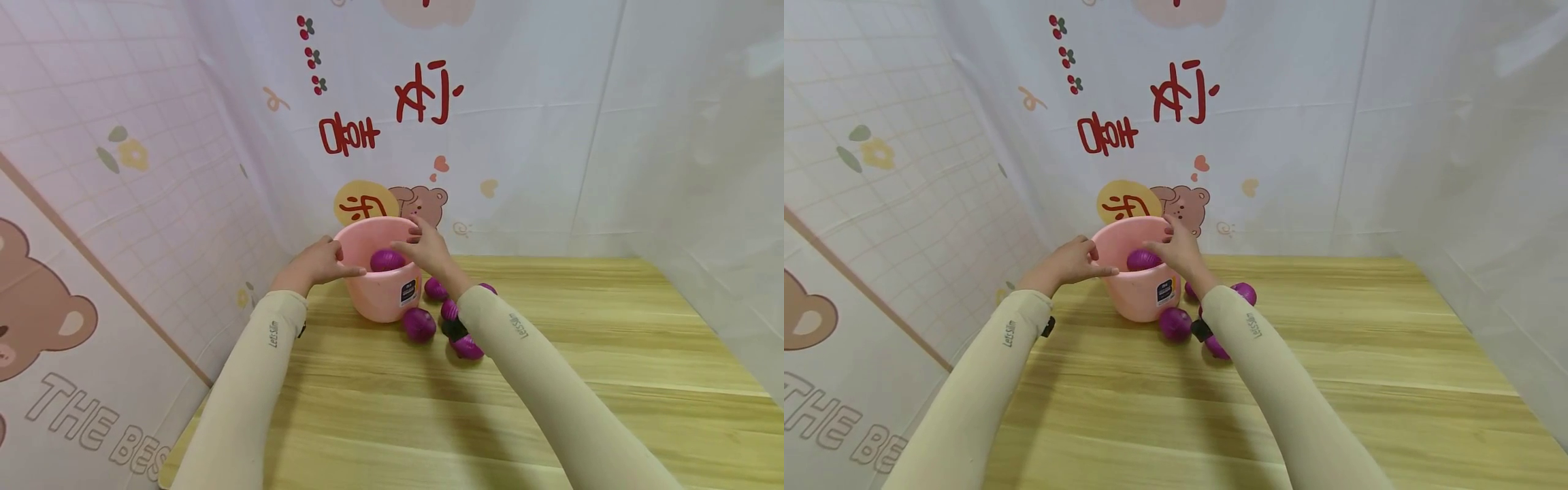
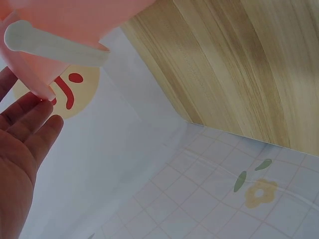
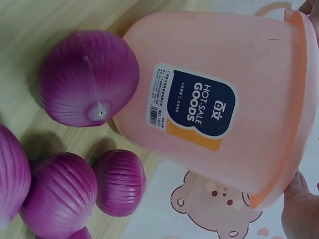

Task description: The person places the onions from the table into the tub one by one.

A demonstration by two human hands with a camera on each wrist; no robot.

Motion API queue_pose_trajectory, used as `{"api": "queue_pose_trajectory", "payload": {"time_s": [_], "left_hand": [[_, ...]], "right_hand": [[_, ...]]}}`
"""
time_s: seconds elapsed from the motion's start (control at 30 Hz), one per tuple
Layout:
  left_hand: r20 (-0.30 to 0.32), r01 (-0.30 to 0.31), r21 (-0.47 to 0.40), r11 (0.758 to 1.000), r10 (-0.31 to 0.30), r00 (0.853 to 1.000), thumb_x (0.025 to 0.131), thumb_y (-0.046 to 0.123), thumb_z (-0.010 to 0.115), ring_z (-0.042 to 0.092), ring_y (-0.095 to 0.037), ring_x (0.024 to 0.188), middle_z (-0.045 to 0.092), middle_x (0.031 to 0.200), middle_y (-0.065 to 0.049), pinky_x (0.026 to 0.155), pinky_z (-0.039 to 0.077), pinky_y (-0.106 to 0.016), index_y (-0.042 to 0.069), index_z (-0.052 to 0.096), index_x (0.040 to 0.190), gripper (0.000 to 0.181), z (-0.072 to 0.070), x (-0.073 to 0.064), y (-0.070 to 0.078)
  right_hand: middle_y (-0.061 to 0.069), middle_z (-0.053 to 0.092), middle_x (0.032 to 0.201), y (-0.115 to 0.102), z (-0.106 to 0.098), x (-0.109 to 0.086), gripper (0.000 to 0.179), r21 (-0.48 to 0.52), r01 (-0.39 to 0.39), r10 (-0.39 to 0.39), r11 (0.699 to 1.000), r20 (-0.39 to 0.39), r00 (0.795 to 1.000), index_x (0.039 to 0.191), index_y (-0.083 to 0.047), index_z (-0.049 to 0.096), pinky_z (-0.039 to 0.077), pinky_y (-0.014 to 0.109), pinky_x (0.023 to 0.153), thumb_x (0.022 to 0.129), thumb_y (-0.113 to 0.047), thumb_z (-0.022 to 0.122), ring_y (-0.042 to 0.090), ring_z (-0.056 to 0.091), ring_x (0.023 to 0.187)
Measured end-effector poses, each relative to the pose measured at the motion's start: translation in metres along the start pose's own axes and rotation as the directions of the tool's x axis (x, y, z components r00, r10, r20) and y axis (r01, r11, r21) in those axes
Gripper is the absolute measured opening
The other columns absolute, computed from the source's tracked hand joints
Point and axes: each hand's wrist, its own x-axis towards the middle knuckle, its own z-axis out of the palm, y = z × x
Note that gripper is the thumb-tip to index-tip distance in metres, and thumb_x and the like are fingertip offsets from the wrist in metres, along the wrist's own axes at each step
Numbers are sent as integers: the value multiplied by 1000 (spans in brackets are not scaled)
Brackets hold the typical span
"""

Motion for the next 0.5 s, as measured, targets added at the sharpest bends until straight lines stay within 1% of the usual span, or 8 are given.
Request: {"api": "queue_pose_trajectory", "payload": {"time_s": [0.2, 0.33, 0.5], "left_hand": [[-3, -1, 10, 1000, 1, 1000, 58, 74, 62, 49, -24, 93, 44, 108, -6, 79, 44, -43, 9, 51, 116, 88, -1, -1, 1], [-6, -2, 6, 1000, 2, 1000, 61, 71, 64, 48, -24, 93, 43, 107, -5, 80, 44, -43, 8, 51, 117, 85, -1, -2, 1], [-11, 1, 8, 1000, -1, 1000, 62, 69, 65, 48, -24, 92, 43, 105, -5, 79, 44, -43, 8, 52, 116, 82, -1, -2, 1]], "right_hand": [[9, 46, 130, 4, -2, -2, 78, 17, -17, 18, 1000, -17, 1000, 139, -25, 32, 46, 40, 84, 74, -38, 73, 25, 48, 113], [10, 46, 130, 7, -3, -2, 77, 35, -12, 13, 999, -27, 1000, 139, -25, 34, 45, 40, 85, 74, -39, 73, 26, 48, 113], [5, 47, 128, 10, -6, -6, 77, 49, -14, 16, 999, -31, 999, 138, -25, 35, 46, 39, 84, 73, -43, 72, 20, 51, 110]]}}
